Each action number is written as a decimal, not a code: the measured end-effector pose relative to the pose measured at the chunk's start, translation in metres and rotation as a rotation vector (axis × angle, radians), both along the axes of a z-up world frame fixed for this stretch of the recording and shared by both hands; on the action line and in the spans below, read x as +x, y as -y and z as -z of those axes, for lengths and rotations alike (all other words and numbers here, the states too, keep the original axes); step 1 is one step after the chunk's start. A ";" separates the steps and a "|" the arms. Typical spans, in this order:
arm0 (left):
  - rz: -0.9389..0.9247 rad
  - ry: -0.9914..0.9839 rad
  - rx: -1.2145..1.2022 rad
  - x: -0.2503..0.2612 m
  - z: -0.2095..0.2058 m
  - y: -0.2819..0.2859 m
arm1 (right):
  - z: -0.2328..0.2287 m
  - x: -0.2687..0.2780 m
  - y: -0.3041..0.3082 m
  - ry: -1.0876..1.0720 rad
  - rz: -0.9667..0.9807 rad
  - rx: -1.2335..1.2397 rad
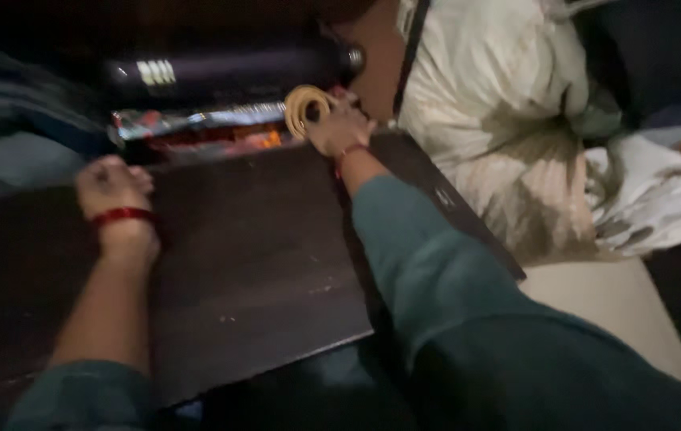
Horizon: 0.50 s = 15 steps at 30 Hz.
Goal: The person sorts through a pile of clothes and miscellaneous items on a bed, picking up and placing items into a wooden chest. The person handles various garments, a water bottle, a belt, and a small box, moving them from the bed into the chest.
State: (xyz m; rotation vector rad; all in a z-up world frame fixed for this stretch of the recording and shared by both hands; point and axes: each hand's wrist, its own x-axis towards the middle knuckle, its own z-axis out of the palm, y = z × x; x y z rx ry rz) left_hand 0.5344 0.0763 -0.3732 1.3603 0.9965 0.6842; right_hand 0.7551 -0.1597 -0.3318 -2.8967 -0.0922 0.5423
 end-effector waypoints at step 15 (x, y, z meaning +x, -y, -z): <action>0.127 -0.158 0.648 -0.097 -0.092 0.013 | -0.016 -0.084 0.042 0.066 -0.280 -0.072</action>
